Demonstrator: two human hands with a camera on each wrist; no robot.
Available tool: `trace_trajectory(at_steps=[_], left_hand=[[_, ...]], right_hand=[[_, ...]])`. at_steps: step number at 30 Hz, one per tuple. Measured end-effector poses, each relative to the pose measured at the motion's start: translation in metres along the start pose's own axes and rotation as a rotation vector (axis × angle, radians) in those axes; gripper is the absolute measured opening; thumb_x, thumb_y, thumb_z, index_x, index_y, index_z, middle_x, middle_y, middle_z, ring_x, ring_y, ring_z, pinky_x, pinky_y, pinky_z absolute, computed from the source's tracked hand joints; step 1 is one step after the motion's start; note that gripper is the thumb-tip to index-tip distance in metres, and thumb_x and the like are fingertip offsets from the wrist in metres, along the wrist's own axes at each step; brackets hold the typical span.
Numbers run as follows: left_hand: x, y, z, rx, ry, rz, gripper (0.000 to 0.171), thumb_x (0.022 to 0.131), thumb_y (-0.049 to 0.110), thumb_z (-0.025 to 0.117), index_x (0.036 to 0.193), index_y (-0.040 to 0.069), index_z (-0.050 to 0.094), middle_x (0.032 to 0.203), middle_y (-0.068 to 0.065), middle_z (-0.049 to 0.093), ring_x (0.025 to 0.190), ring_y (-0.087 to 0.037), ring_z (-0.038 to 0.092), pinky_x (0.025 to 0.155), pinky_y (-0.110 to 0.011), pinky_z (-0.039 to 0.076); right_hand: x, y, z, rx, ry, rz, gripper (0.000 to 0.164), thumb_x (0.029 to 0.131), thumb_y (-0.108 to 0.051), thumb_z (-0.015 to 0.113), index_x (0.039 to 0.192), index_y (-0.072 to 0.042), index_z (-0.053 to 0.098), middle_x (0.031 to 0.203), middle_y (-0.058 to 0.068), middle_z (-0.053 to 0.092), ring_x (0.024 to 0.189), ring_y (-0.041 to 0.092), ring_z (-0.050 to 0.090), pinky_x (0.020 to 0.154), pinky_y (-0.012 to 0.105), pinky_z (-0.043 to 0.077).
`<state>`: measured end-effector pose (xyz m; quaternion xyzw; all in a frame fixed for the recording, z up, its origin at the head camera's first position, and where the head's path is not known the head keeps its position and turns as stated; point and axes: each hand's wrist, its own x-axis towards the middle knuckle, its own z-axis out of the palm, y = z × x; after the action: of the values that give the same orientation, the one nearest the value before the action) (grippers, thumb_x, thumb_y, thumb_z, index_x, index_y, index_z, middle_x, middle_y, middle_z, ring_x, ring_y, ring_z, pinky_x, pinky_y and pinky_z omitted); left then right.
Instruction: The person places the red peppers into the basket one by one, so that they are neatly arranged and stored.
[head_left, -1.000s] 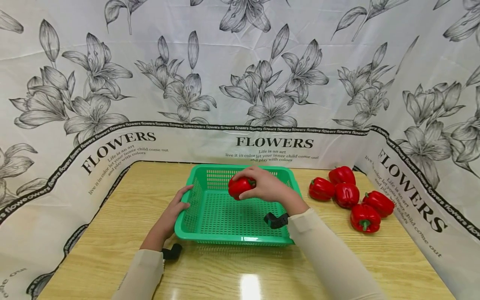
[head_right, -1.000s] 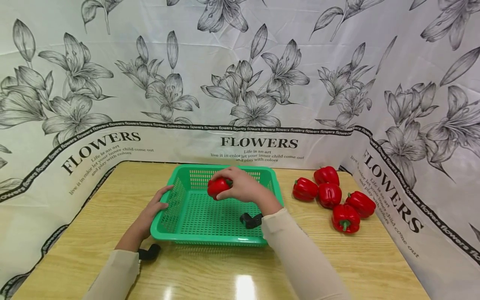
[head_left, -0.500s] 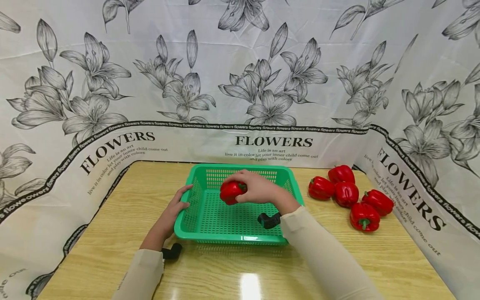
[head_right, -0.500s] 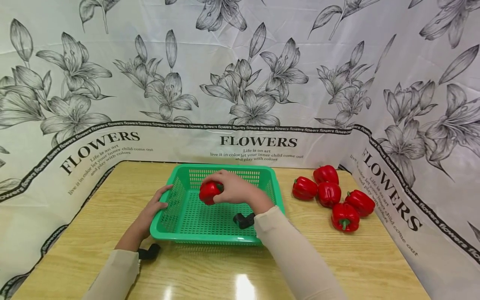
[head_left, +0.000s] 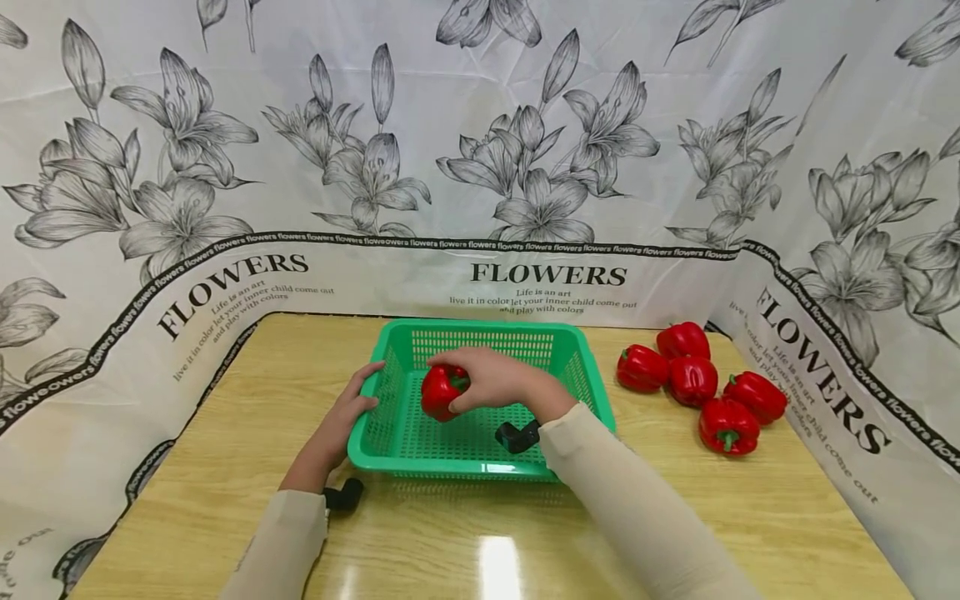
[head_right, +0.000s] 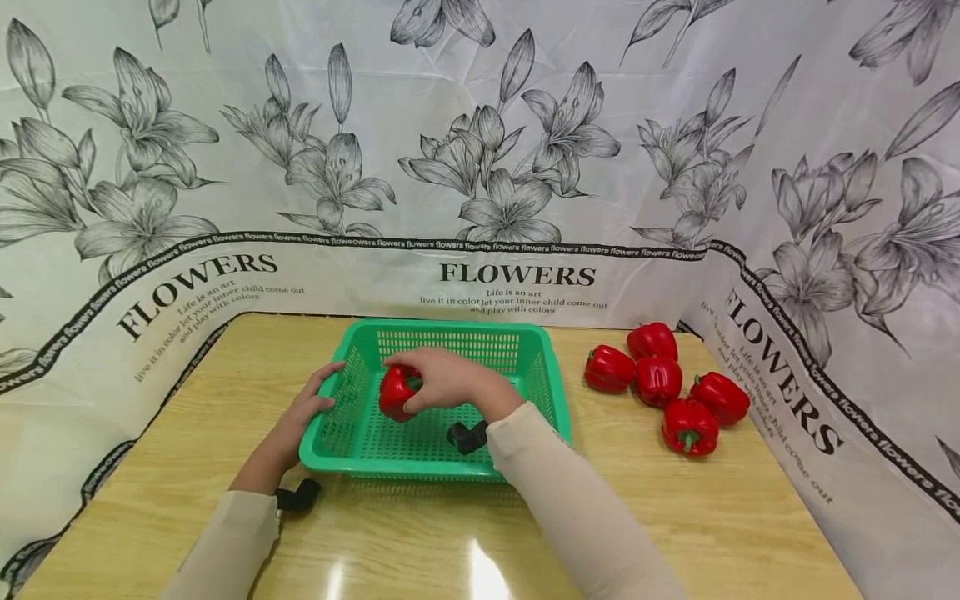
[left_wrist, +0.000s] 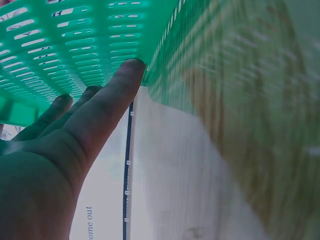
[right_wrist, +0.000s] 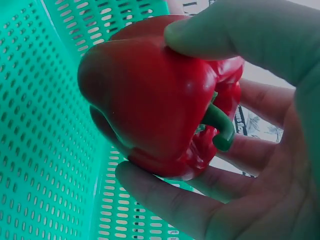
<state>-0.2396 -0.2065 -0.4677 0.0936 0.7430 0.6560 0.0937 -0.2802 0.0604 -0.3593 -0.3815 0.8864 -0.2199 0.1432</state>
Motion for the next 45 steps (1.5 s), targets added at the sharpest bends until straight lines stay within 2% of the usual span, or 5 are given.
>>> trace_trajectory(at_steps=[12,17,26,40,45], left_hand=[[0.002,0.002,-0.001,-0.009,-0.007,0.008,0.058,0.097,0.017,0.035,0.152,0.032,0.022,0.160,-0.012,0.012,0.128,-0.043,0.042,0.090,-0.040,0.047],[0.002,0.001,-0.001,-0.013,-0.009,0.012,0.059,0.096,0.017,0.035,0.153,0.030,0.022,0.161,-0.011,0.009,0.132,-0.042,0.037,0.093,-0.042,0.045],[0.001,0.004,-0.001,-0.007,-0.003,0.015,0.058,0.096,0.017,0.035,0.152,0.030,0.023,0.161,-0.011,0.008,0.134,-0.042,0.034,0.095,-0.044,0.043],[0.000,0.001,-0.001,-0.038,-0.009,0.014,0.059,0.096,0.016,0.035,0.153,0.029,0.022,0.160,-0.011,0.011,0.135,-0.041,0.033,0.094,-0.043,0.045],[0.001,0.000,0.000,-0.041,-0.012,0.016,0.059,0.096,0.017,0.035,0.153,0.030,0.022,0.159,-0.012,0.013,0.132,-0.041,0.037,0.091,-0.042,0.047]], right_hand=[[0.011,-0.008,0.010,-0.050,-0.046,0.015,0.072,0.079,-0.027,0.076,0.144,-0.015,0.046,0.131,-0.001,0.060,0.115,0.016,0.057,0.093,0.033,0.048],[0.015,-0.010,0.014,-0.040,-0.085,0.000,0.073,0.078,-0.026,0.076,0.143,-0.012,0.047,0.127,0.000,0.062,0.112,0.015,0.059,0.091,0.031,0.048],[0.018,-0.015,0.017,-0.050,-0.148,0.018,0.071,0.076,-0.026,0.076,0.140,-0.014,0.051,0.121,-0.003,0.063,0.104,0.012,0.057,0.085,0.028,0.048],[0.031,-0.022,0.027,-0.170,-0.228,0.018,0.065,0.076,-0.034,0.078,0.135,-0.015,0.056,0.111,-0.007,0.064,0.094,0.009,0.056,0.079,0.027,0.049],[0.035,-0.024,0.031,-0.190,-0.251,0.046,0.067,0.077,-0.035,0.079,0.137,-0.016,0.055,0.113,-0.007,0.063,0.096,0.009,0.055,0.078,0.028,0.049]])
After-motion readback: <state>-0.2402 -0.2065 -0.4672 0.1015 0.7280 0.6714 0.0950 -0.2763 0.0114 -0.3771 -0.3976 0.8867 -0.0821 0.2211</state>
